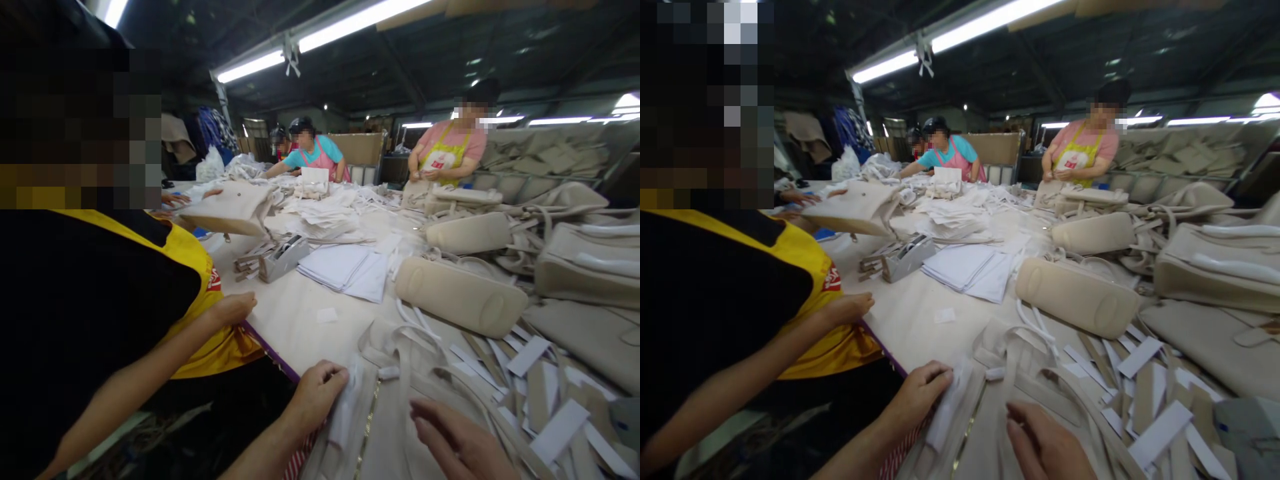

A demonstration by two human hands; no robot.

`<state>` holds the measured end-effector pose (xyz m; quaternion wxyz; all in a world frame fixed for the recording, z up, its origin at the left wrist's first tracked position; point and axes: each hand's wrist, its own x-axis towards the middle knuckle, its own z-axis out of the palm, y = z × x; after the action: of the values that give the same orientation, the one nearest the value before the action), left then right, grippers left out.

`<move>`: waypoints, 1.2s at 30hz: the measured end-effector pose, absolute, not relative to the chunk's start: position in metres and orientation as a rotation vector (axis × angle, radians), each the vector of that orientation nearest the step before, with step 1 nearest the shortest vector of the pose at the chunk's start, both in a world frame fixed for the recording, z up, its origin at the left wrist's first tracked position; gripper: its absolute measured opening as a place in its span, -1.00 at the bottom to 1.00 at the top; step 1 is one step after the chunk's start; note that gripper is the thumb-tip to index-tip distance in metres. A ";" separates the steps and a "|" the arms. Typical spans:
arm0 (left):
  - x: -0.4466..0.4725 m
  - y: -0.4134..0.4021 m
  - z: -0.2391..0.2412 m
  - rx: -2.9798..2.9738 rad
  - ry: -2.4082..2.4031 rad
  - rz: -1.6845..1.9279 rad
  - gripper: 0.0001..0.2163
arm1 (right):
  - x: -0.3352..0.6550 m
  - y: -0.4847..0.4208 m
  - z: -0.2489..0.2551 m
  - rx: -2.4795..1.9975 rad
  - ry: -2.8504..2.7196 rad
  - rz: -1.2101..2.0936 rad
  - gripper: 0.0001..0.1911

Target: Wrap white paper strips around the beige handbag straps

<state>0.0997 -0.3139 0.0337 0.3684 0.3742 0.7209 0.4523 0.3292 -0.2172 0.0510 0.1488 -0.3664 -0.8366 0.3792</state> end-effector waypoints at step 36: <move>0.132 -0.310 0.063 1.181 1.451 0.878 -0.84 | 0.287 -0.269 0.042 -1.285 -1.562 1.706 -0.72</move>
<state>0.1323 -0.3104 0.0631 0.5117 0.4910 0.6031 0.3650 0.2872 -0.2693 0.0423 0.2451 -0.4708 -0.5724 0.6250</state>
